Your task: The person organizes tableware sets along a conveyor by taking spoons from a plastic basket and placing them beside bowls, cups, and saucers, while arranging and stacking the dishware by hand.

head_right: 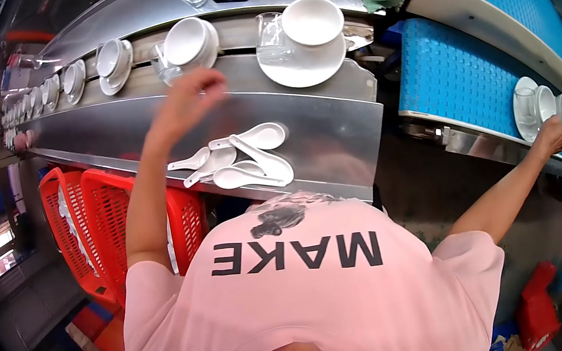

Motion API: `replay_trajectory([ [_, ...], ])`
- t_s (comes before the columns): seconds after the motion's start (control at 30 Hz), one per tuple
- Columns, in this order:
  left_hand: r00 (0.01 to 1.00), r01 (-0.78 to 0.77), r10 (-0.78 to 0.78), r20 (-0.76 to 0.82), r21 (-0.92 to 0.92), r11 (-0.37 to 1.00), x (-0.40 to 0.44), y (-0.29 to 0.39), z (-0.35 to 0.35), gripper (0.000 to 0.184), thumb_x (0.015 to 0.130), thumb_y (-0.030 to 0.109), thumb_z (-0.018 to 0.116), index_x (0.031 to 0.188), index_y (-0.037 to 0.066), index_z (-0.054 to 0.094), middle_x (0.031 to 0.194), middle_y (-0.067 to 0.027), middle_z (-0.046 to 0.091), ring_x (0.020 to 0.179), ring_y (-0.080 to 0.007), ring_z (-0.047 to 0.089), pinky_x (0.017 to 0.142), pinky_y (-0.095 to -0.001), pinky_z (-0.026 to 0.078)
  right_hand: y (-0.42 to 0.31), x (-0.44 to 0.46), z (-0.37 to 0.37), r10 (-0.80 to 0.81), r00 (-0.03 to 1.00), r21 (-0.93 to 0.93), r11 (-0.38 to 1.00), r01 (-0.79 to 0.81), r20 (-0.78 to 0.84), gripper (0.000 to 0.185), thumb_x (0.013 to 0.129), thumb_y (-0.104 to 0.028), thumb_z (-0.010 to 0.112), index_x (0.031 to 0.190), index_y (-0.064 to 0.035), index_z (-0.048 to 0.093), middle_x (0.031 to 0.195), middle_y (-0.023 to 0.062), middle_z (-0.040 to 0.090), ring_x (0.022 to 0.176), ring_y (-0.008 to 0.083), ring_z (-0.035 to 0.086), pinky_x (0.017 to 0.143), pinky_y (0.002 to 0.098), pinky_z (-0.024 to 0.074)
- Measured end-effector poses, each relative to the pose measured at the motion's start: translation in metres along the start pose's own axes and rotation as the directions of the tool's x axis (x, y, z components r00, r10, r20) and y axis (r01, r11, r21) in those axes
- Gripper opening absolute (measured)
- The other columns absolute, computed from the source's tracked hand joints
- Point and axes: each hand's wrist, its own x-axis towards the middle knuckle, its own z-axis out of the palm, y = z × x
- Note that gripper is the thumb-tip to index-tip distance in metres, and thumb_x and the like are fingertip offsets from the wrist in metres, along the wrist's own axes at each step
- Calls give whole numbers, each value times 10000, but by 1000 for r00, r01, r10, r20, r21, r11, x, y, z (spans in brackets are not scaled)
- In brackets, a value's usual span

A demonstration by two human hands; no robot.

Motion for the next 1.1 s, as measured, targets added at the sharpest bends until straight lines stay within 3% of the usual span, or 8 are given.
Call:
replay_trajectory([
  [0.17,893,-278,238,382,52,959,-9,25,54,155,733,100,611,849,6,569,776,-85,576,692,-154,552,645,-280,447,89,31,114,295,790,593,533,-603,537,358,631,-276,685,698,66,605,649,126,591,518,206,563,484,350,477],
  [0.27,947,-89,92,309,-25,996,-6,17,46,109,744,73,591,808,-3,548,740,-77,570,654,-133,537,621,-264,443,67,30,83,204,824,330,845,-421,528,325,641,-266,683,698,46,608,633,114,584,501,187,538,439,329,446],
  [0.4,971,110,-70,227,-171,979,-7,-3,28,101,749,30,545,847,10,532,714,-35,552,631,-93,504,598,-231,433,43,8,76,168,730,309,826,-471,663,333,652,-271,671,796,24,614,693,118,581,561,204,536,502,332,447],
  [0.5,968,135,-86,235,-201,970,-12,-14,29,260,720,-16,484,972,25,538,771,-23,548,654,-76,491,609,-211,431,42,2,83,143,661,367,736,-568,737,438,668,-272,658,975,25,560,869,145,568,714,227,541,553,343,454],
  [0.53,966,138,-86,243,-204,969,-13,-10,31,294,713,-25,471,994,26,540,783,-24,550,659,-75,491,613,-210,432,32,-9,68,51,718,471,723,-506,694,359,708,-299,638,859,17,558,640,58,486,537,178,488,438,309,400],
  [0.67,955,287,-239,175,-351,892,-12,-18,31,397,689,-40,429,1058,46,550,788,-30,574,616,-65,510,578,-205,432,22,-33,61,-250,658,670,525,-524,710,565,624,-97,531,1173,11,455,1026,116,540,878,242,541,733,342,452],
  [0.83,839,388,-537,-85,-598,701,-3,-46,14,109,785,100,541,856,17,536,682,-40,566,464,-84,508,408,-198,350,-62,-91,1,-417,635,757,293,-583,650,537,620,-58,540,1149,20,489,1027,99,557,927,208,541,829,287,409],
  [1.1,819,349,-573,-39,-757,552,10,-55,45,96,804,138,554,809,61,497,717,-64,576,673,-150,598,587,-223,465,-228,-168,-51,-713,490,804,174,-569,501,449,609,-34,483,1051,6,548,945,81,584,864,169,557,779,289,440],
])
